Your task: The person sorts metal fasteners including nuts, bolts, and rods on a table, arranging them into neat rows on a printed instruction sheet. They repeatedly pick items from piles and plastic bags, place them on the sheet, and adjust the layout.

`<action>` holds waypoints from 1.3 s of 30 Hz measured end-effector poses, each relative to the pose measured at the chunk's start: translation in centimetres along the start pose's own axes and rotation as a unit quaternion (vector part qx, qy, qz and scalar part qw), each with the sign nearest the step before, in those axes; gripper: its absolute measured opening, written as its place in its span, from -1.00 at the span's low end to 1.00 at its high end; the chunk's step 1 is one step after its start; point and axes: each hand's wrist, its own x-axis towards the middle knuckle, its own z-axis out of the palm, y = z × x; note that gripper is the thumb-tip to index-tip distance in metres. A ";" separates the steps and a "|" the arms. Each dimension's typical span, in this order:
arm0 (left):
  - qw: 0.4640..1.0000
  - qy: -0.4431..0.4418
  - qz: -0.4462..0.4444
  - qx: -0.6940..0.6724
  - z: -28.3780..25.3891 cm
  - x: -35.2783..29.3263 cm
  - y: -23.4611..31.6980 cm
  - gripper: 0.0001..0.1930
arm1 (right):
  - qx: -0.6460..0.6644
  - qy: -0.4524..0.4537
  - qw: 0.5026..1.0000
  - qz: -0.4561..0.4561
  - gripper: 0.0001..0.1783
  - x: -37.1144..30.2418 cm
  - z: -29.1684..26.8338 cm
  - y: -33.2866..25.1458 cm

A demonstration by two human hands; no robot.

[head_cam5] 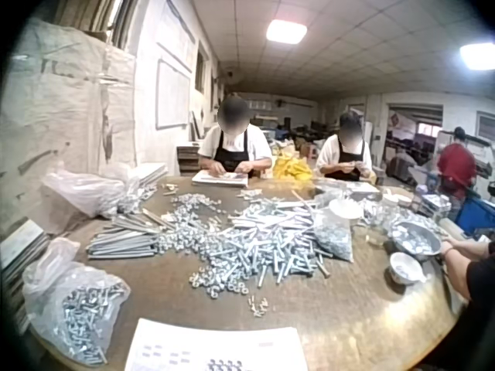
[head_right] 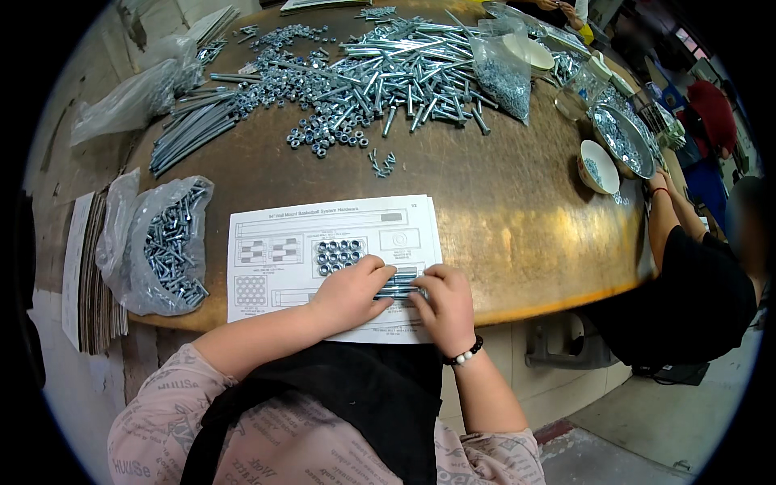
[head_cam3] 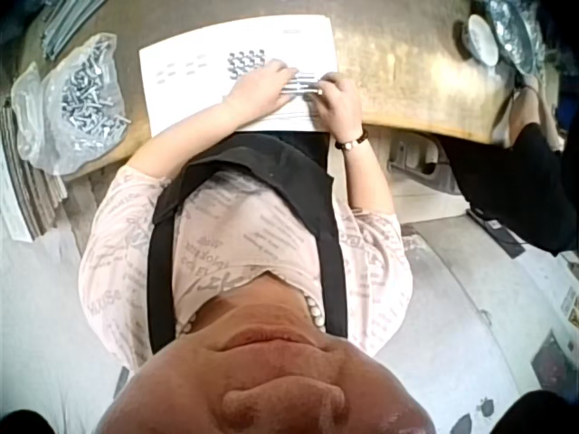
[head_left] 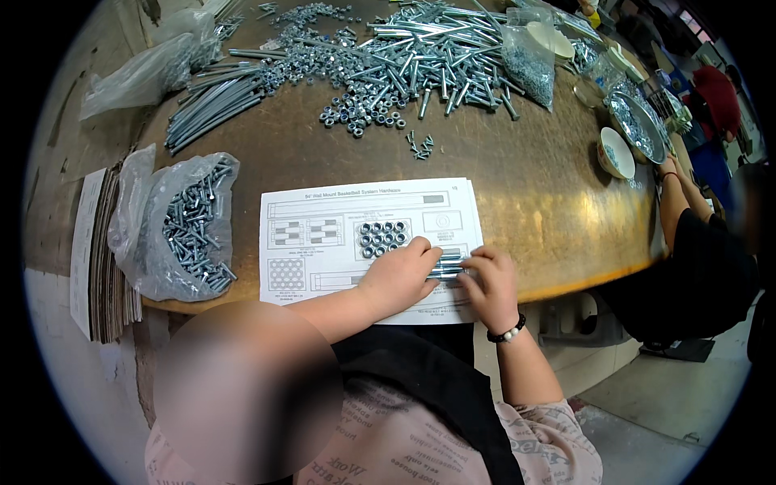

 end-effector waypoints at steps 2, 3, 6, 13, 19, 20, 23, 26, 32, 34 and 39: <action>1.000 0.002 0.007 0.008 0.2 0.1 0.0 -0.53 | 0.188 0.008 0.974 0.128 -0.69 -0.6 0.4 0.9; 1.000 0.006 0.009 0.009 0.2 0.2 0.1 -0.53 | 0.303 0.037 0.938 0.163 -0.63 -0.7 0.8 0.9; 1.000 -0.006 0.003 0.025 0.3 0.5 0.6 -0.53 | 0.505 0.060 0.832 0.219 -0.29 -0.5 2.7 -0.4; 0.999 -0.024 0.000 0.049 0.1 0.5 0.5 -0.54 | 0.500 0.058 0.835 0.223 -0.31 0.2 2.2 -0.6; 1.000 0.017 0.015 -0.020 -4.7 -0.1 -0.4 -0.51 | 0.427 0.067 0.879 0.199 -0.48 2.3 0.4 0.8; 0.998 0.051 0.015 -0.019 -5.5 -0.1 -1.7 -0.53 | 0.435 0.077 0.870 0.219 -0.55 2.9 0.1 0.6; 0.992 0.121 -0.031 0.010 -9.4 0.1 -6.6 -0.56 | 0.405 0.056 0.881 0.238 -0.66 4.4 -0.1 1.8; 0.977 0.140 -0.125 0.104 -14.3 0.3 -12.4 -0.57 | 0.357 0.030 0.900 0.248 -0.74 5.9 0.2 2.8; 0.931 0.145 -0.259 0.211 -22.0 -2.8 -22.3 -0.64 | 0.306 -0.003 0.918 0.252 -0.78 10.1 1.7 2.9; 0.947 0.163 -0.252 0.113 -23.8 -4.1 -22.5 -0.68 | 0.303 -0.017 0.920 0.247 -0.79 11.1 2.6 2.9; 0.955 0.019 -0.297 -0.014 -25.0 -8.8 -18.6 -0.77 | 0.186 -0.188 0.958 0.109 -0.82 15.8 6.9 -3.0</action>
